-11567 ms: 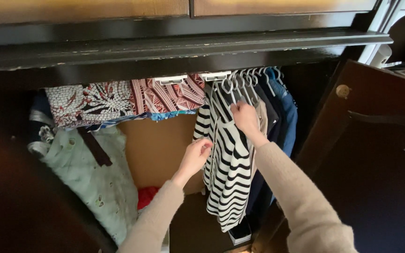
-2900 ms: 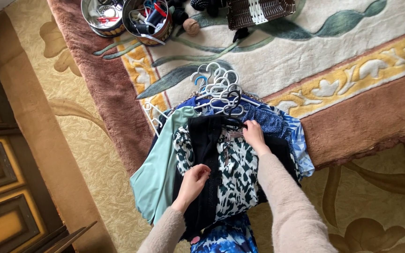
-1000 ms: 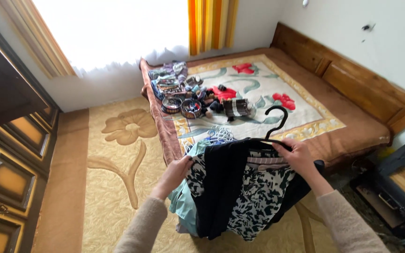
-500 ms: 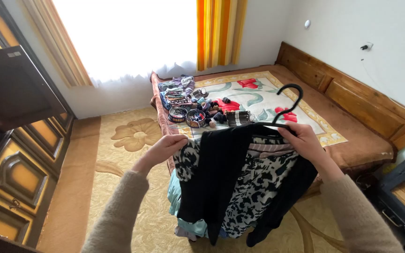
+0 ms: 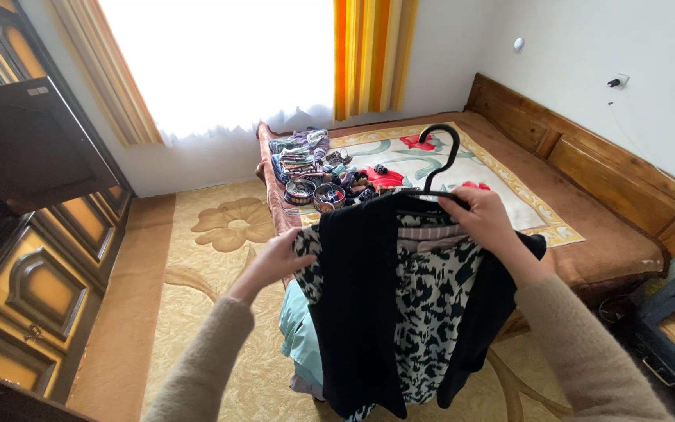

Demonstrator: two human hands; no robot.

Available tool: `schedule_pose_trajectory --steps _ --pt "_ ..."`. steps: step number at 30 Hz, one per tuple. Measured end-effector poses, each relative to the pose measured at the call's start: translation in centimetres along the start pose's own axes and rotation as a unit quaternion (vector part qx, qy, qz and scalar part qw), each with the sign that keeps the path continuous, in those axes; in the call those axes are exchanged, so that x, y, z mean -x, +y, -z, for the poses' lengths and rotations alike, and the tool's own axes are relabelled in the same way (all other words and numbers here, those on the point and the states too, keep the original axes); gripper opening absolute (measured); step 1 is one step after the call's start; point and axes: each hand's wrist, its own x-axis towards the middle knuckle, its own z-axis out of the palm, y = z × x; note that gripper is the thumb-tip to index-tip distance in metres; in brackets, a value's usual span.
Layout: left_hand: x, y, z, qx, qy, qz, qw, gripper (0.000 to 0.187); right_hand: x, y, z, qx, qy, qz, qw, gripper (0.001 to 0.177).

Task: The person picks up several garments on hangers from a pile on the bed and hangs them one by one into an open wardrobe. Items handled include a gray cardigan, a striped top, a black and white patterned top, a blue top, and a light green top. The person places each garment on the wardrobe rod and adjusts spacing.

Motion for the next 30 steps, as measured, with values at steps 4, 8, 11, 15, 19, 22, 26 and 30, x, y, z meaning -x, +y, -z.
schedule_pose_trajectory --steps 4,8,11,15,19,22,26,30 --pt "-0.4 5.5 0.7 -0.032 0.039 0.072 0.996 0.081 -0.8 -0.9 -0.5 -0.008 -0.011 0.004 1.000 0.016" --pt "-2.1 8.4 -0.7 -0.088 0.063 0.084 0.991 0.068 -0.1 -2.6 -2.4 -0.049 -0.026 0.048 0.997 0.017" --pt "-2.1 11.3 -0.3 -0.133 0.074 0.109 0.982 0.065 -0.2 -4.1 -3.1 -0.063 -0.036 0.054 0.996 0.017" --pt "-2.4 9.5 -1.0 -0.058 0.148 0.096 0.983 0.035 -0.1 -3.9 -3.1 -0.074 -0.072 0.041 0.994 0.022" --pt "-2.3 10.6 0.3 -0.009 0.157 0.092 0.983 0.027 0.9 -2.3 -1.3 -0.094 -0.095 0.037 0.990 0.043" --pt "-2.5 11.4 2.2 -0.022 0.164 0.107 0.980 0.030 1.7 0.5 -0.7 -0.057 -0.025 0.078 0.995 0.050" --pt "-2.4 11.9 3.8 -0.025 0.178 0.126 0.976 0.025 4.0 5.3 -3.4 0.073 0.104 0.011 0.992 0.033" --pt "-2.4 13.4 4.4 -0.010 0.188 0.126 0.974 0.025 5.3 2.3 -5.8 0.221 0.107 -0.034 0.969 0.047"
